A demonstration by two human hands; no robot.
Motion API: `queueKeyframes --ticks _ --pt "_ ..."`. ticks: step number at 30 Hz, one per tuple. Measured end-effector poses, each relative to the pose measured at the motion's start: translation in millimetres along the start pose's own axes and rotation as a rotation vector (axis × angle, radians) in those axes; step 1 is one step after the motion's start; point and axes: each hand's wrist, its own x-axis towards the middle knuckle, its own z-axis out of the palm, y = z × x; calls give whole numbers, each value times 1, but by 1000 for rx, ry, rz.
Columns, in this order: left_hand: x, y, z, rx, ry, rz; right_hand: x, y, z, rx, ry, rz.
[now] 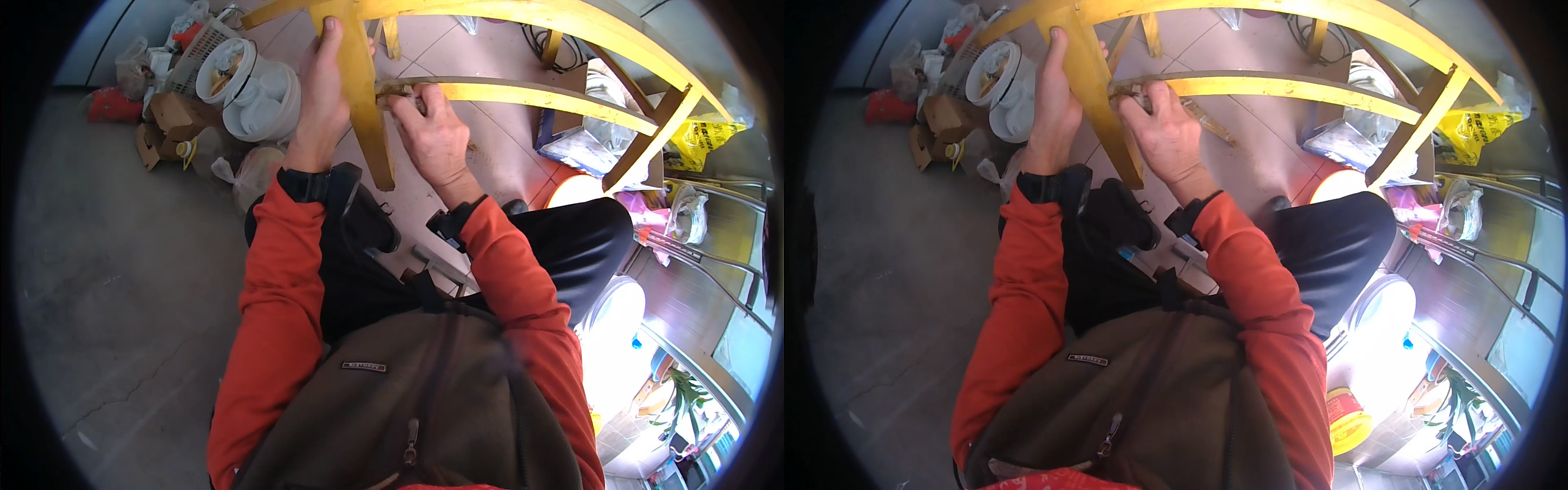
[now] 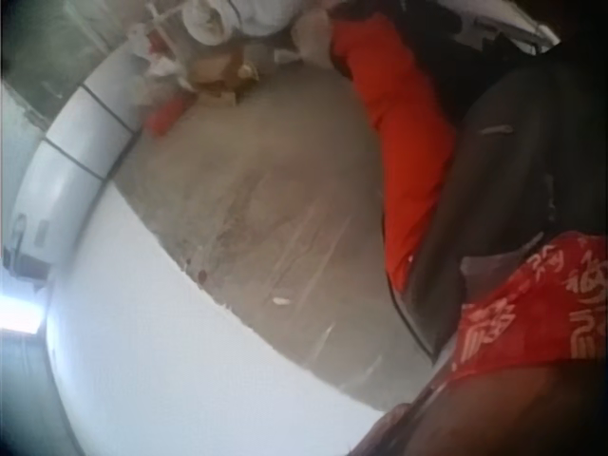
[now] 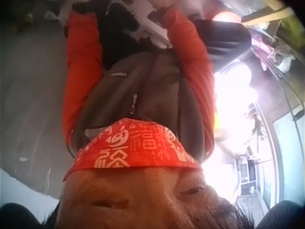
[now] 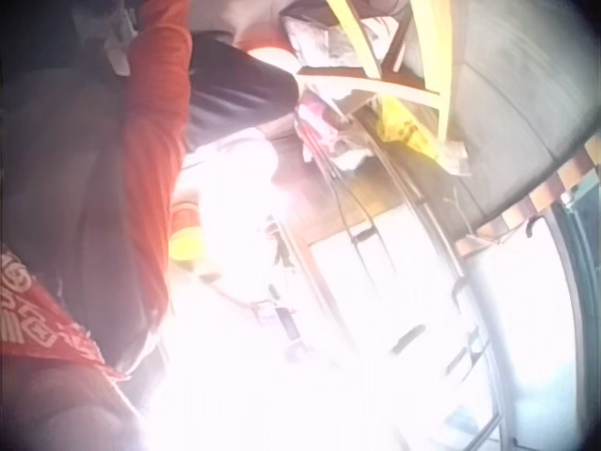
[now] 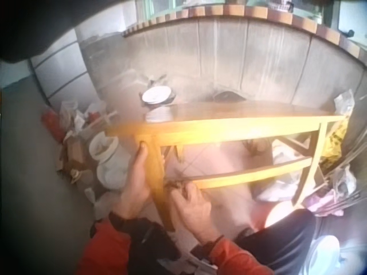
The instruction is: The person sands a yellow wooden stool with sandpaper, working on the legs and underside while seated on the floor. They reposition the stool multiple times to access different areas and finish by wiping the stool with a cloth.
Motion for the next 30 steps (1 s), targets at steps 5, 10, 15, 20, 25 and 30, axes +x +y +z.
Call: queueKeyframes --ticks 5,10,15,20,25,30 --pt "-3 -1 0 -10 1 5 1 37 -37 -150 166 227" --pt "-1 -2 2 -4 29 1 13 4 -29 -49 110 182" --pt "-2 -1 3 -34 26 38 40 -11 -25 -52 47 177" --pt "-3 -6 5 -78 8 62 71 -17 -11 -81 -86 100" --pt "-1 -8 5 -129 73 43 90 -19 -29 -170 -527 -22" --pt "0 -9 4 -102 81 69 107 -6 -43 -56 -509 66"
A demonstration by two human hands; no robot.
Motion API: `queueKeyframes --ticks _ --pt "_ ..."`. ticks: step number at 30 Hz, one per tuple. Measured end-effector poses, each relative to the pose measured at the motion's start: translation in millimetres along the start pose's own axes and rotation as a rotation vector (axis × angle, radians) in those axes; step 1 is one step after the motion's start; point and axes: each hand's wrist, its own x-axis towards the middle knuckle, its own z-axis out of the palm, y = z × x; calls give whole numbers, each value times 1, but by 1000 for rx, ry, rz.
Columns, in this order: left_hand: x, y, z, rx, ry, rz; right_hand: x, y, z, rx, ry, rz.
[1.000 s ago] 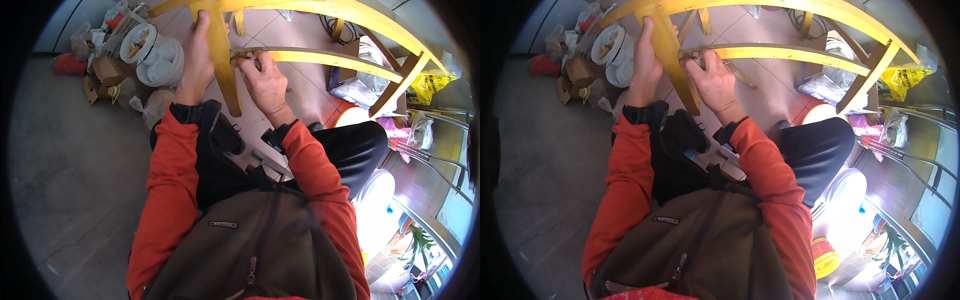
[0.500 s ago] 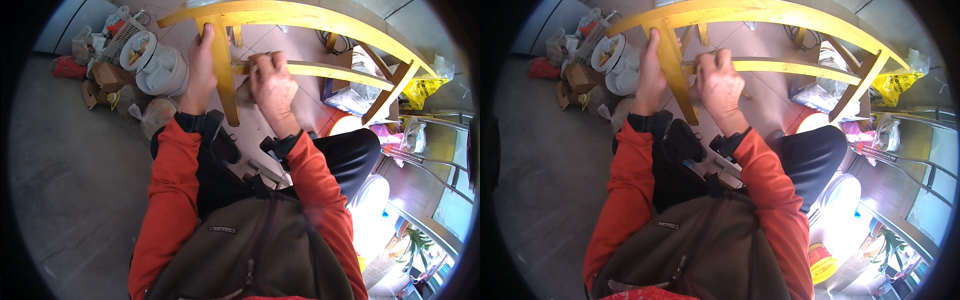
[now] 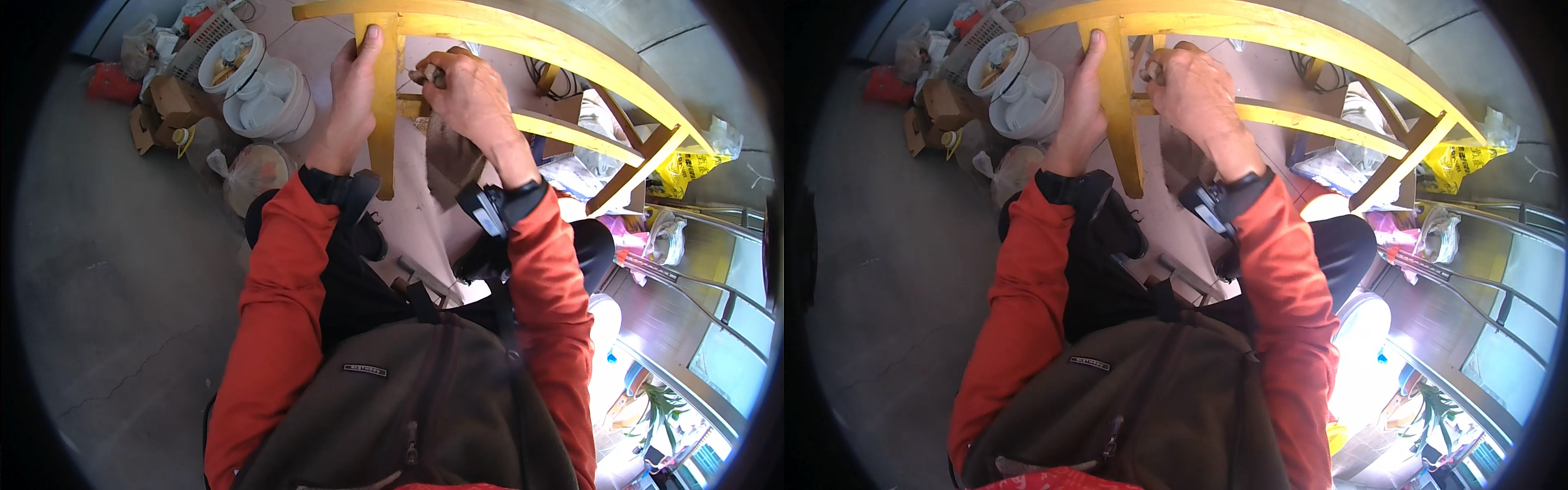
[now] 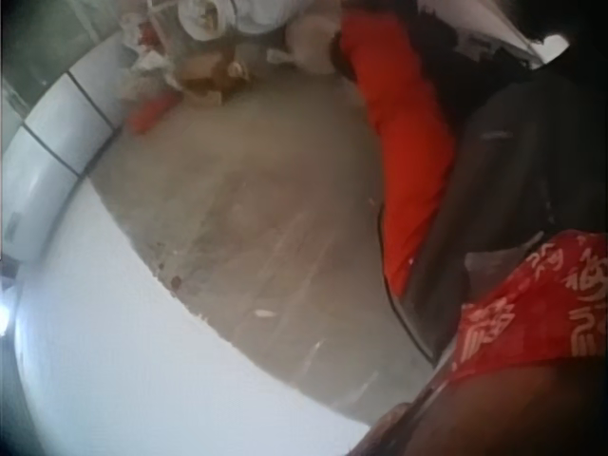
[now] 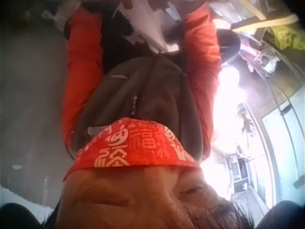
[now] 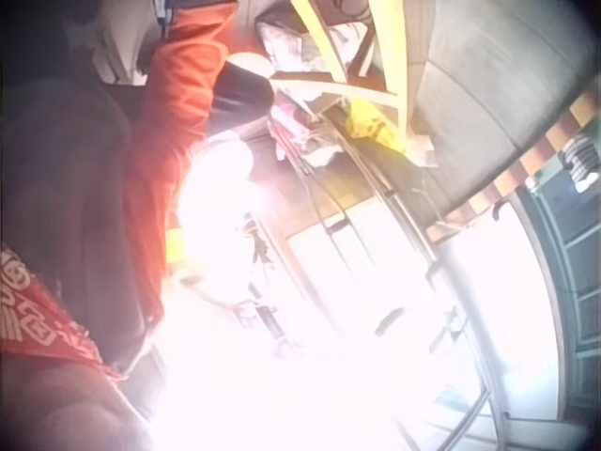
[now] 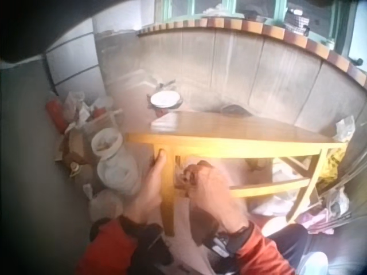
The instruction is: The person sands a yellow wooden stool with sandpaper, working on the legs and underside while seated on the floor. They reposition the stool multiple times to access different areas and finish by wiping the stool with a cloth.
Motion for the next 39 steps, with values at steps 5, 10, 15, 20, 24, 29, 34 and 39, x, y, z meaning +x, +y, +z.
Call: queueKeyframes --ticks 5,10,15,20,24,29,34,39 --pt "0 -3 1 -28 13 17 -7 -18 23 -164 65 -92" --pt "0 -4 -1 51 24 37 -11 -6 6 -59 95 -16" --pt "3 -3 1 71 72 13 -9 -23 35 -323 105 -76" --pt "0 1 -2 64 16 -26 -48 36 34 -400 165 -102" --pt "-1 0 -2 69 18 13 -79 110 -34 -557 94 164" --pt "-2 -5 -2 64 39 4 -92 151 -81 -666 140 428" --pt "-1 -4 2 86 61 34 -64 72 -1 -601 1 351" --pt "-1 3 3 40 58 -29 -44 11 35 -377 109 58"
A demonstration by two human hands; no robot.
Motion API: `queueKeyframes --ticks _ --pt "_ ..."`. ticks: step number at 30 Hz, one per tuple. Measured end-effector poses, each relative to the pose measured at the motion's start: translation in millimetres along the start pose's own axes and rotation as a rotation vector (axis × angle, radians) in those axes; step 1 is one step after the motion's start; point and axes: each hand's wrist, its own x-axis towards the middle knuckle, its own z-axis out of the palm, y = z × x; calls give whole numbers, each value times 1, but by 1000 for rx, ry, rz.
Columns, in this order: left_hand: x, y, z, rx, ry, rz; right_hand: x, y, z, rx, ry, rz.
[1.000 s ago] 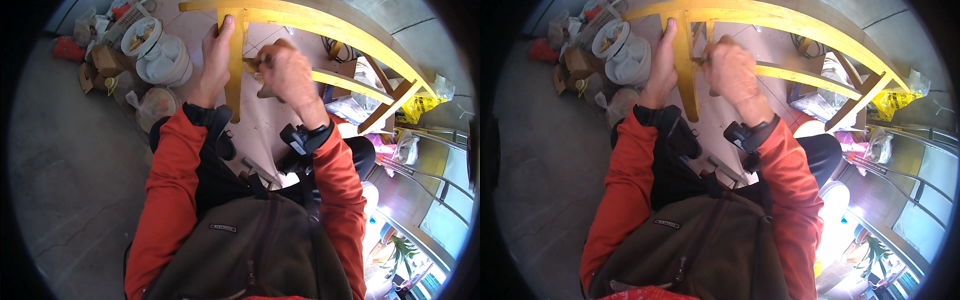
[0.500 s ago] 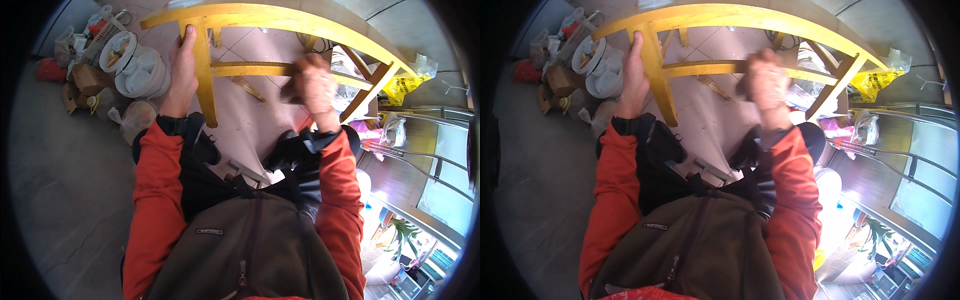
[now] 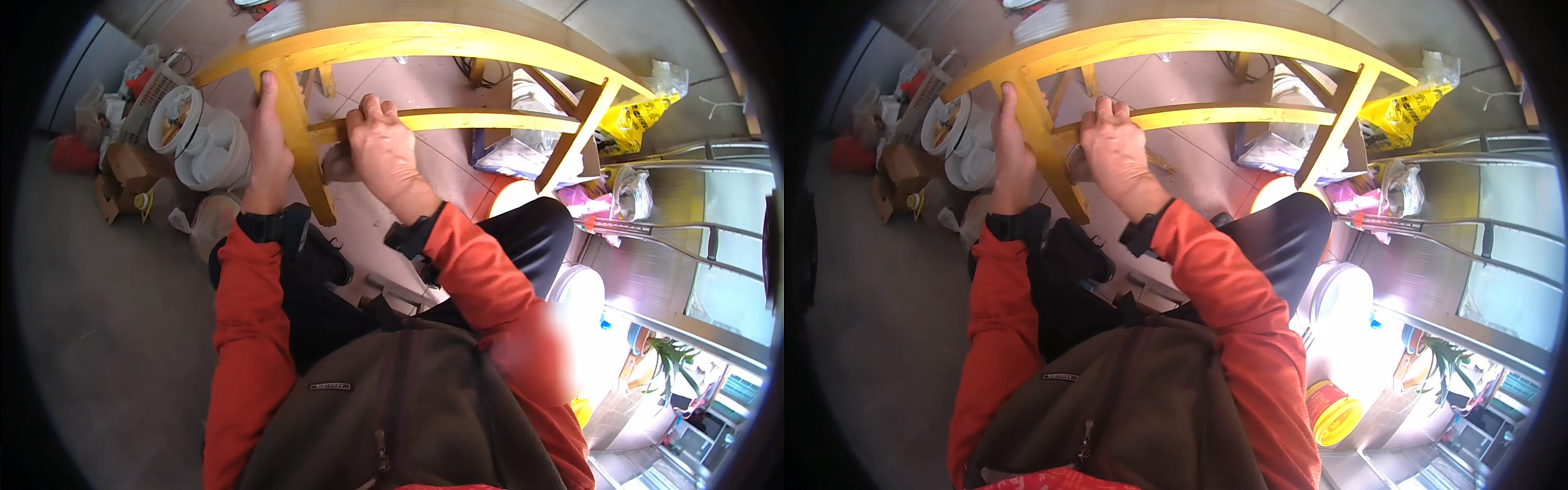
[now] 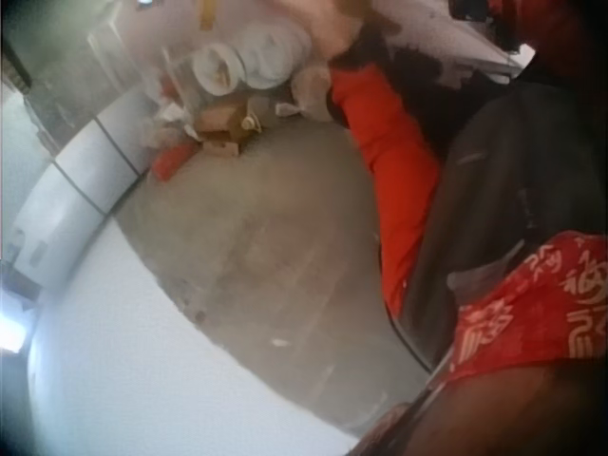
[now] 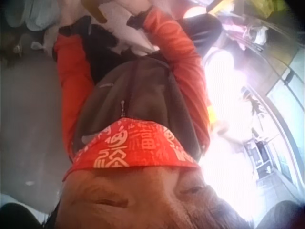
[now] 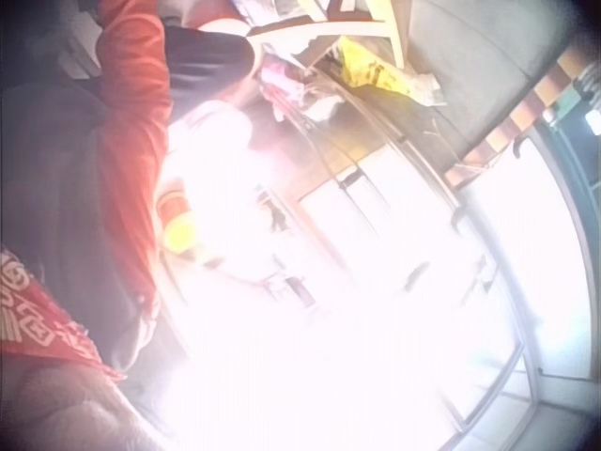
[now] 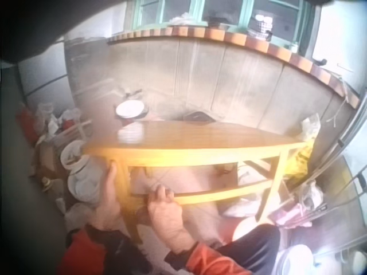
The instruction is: The person sands a yellow wooden stool with sandpaper, working on the legs and underside while seated on the floor. They reposition the stool multiple times to access different areas and finish by wiping the stool with a cloth.
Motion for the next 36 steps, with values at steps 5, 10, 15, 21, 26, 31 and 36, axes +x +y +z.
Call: queueKeyframes --ticks 5,10,15,21,26,31,36 --pt "0 1 -1 -40 -3 -19 -36 112 -13 -3 159 4" --pt "0 -1 -2 -67 -6 -35 -62 268 -40 -417 76 279" --pt "0 -2 1 -65 28 -13 -61 348 -68 -443 91 13" --pt "0 1 1 -25 34 -17 -67 331 -62 -571 -64 170" --pt "0 2 -2 -29 46 -14 -89 302 -56 -176 198 531" --pt "6 1 -1 -15 40 -20 -111 283 -45 1129 585 749" --pt "7 0 -6 5 56 -53 -129 278 -38 2076 574 887"
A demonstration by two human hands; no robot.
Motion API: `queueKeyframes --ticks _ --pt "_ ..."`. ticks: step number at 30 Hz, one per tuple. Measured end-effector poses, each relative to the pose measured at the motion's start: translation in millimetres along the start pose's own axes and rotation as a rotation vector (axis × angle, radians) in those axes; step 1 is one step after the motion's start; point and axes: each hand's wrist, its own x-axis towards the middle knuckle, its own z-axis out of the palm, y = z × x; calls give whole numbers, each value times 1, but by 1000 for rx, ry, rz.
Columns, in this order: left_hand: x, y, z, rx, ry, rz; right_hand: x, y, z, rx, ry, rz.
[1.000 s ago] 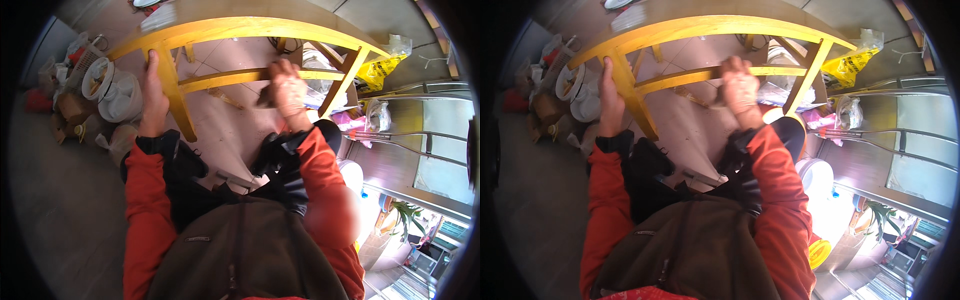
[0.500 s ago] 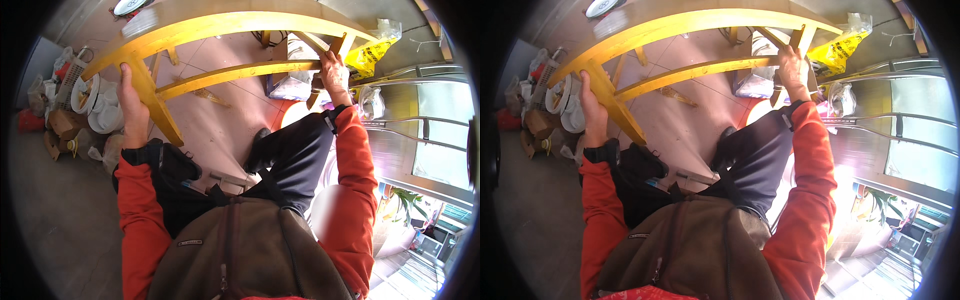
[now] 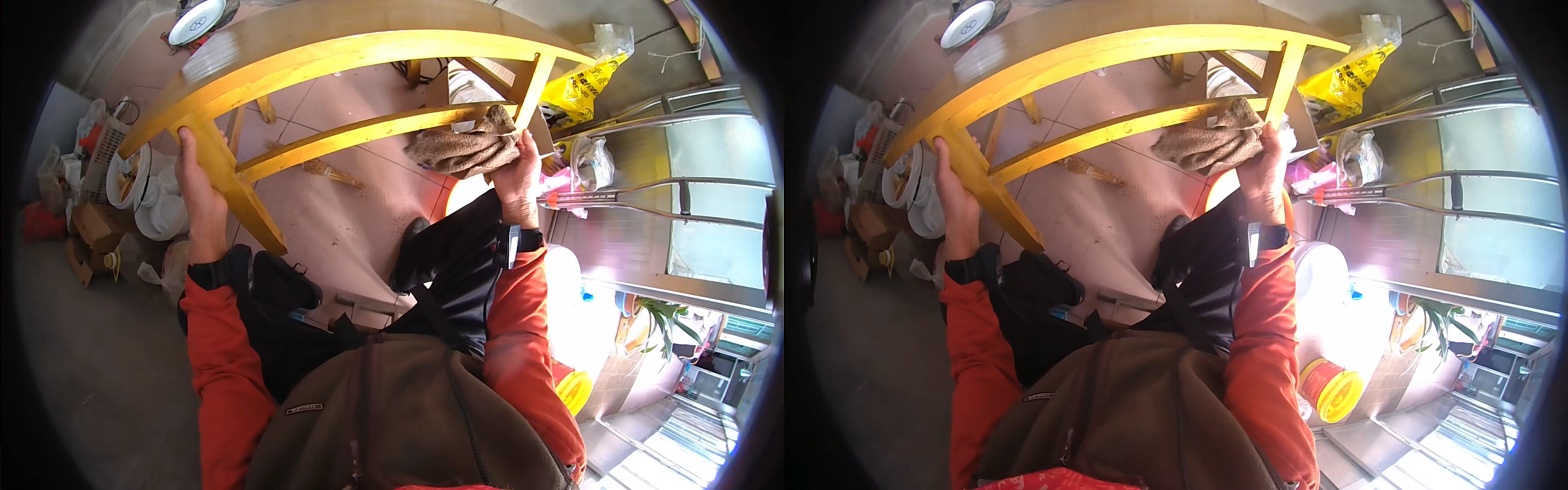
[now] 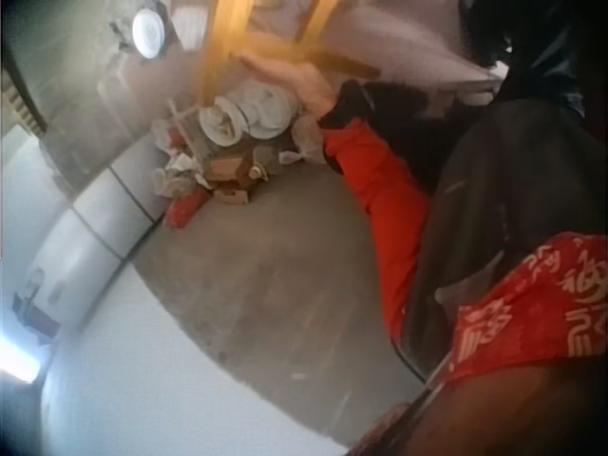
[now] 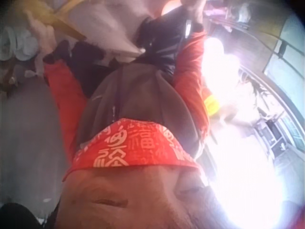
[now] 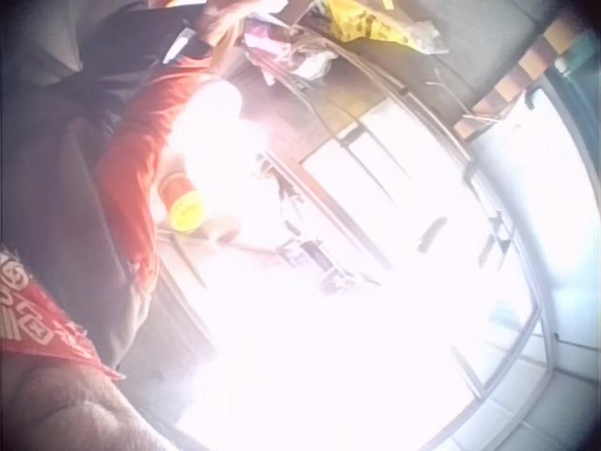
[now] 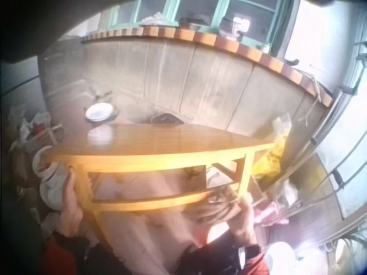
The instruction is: The person sands a yellow wooden stool with sandpaper, working on the legs and underside while seated on the floor. They reposition the stool multiple times to access different areas and finish by wiping the stool with a cloth.
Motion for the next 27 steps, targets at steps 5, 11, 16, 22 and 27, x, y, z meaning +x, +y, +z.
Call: queueKeyframes --ticks 5,11,16,22,27 --pt "2 -1 -3 2 -13 14 -8 5 -11 254 -167 77" --pt "3 -2 -5 27 -7 10 -14 6 -17 -123 48 -138" --pt "4 -1 -7 20 -11 -41 -11 9 -10 -465 445 -198" --pt "3 0 -4 0 -20 -32 6 10 -1 -552 406 -457" --pt "-1 1 0 3 -2 -12 51 15 13 -1043 716 -988"
